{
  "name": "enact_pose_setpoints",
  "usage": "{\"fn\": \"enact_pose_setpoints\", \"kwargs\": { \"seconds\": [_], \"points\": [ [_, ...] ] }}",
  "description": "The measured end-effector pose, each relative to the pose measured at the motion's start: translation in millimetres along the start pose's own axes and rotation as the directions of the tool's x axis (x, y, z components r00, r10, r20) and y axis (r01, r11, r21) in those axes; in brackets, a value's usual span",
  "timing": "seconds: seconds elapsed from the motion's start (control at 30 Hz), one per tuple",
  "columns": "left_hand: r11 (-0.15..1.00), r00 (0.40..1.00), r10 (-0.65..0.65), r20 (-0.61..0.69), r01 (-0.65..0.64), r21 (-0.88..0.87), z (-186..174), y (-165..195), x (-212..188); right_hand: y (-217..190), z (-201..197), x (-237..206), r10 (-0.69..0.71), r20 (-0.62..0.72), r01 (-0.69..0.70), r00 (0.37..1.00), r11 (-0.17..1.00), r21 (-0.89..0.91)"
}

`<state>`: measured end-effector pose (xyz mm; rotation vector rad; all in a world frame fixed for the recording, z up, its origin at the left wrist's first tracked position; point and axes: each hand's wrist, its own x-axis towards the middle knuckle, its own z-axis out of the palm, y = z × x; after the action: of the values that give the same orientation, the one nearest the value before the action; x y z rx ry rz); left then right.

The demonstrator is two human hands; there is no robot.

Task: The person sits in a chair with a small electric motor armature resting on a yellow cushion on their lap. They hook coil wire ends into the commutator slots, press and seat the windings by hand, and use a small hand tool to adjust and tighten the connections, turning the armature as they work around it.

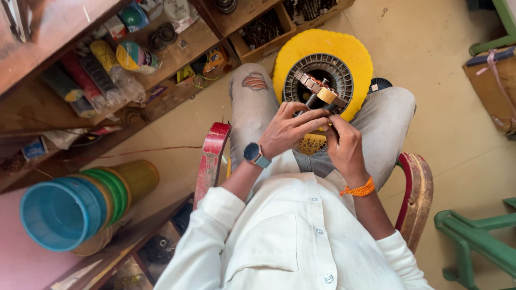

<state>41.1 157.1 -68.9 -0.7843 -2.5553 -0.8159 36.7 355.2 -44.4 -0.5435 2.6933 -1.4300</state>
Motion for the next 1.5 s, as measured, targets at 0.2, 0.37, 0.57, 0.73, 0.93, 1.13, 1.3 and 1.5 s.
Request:
{"fn": "enact_pose_setpoints", "kwargs": {
  "seconds": [0.2, 0.37, 0.57, 0.73, 0.93, 1.13, 1.3, 1.5],
  "points": [
    [0.998, 0.999, 0.052, -0.002, -0.052, -0.026, 0, -8, 15, -16, -42, 7, 0.065, 0.191, -0.058, 0.979, 0.997, -0.041],
    [0.768, 0.879, -0.459, -0.131, 0.318, -0.556, 19, 13, 12, -36, -74, 30, -0.03, 0.192, 0.044, 0.981, 0.997, -0.065],
    [0.176, 0.588, -0.806, 0.066, 0.345, -0.922, 48, 24, 22, -24, -81, 86, 0.101, -0.01, -0.101, 0.995, 0.995, 0.002],
    [0.118, 0.522, -0.845, 0.118, 0.397, -0.91, 45, 18, 33, 1, -69, 108, 0.153, -0.017, -0.146, 0.988, 0.97, 0.194],
    [0.122, 0.428, -0.893, 0.139, 0.528, -0.841, 35, 17, 53, 32, -62, 127, 0.253, -0.074, -0.225, 0.965, 0.937, 0.267],
    [0.314, 0.443, -0.897, 0.012, 0.655, -0.687, 33, 26, 70, 47, -71, 119, 0.311, -0.185, -0.236, 0.932, 0.91, 0.341],
    [0.767, 0.682, -0.641, -0.352, 0.557, -0.318, 25, 33, 69, 65, -84, 99, 0.403, -0.272, -0.319, 0.874, 0.897, 0.306],
    [0.999, 0.999, 0.037, -0.009, -0.037, 0.021, -19, -11, 85, 68, -93, 76, 0.497, -0.235, -0.346, 0.835, 0.807, 0.479]
  ]
}}
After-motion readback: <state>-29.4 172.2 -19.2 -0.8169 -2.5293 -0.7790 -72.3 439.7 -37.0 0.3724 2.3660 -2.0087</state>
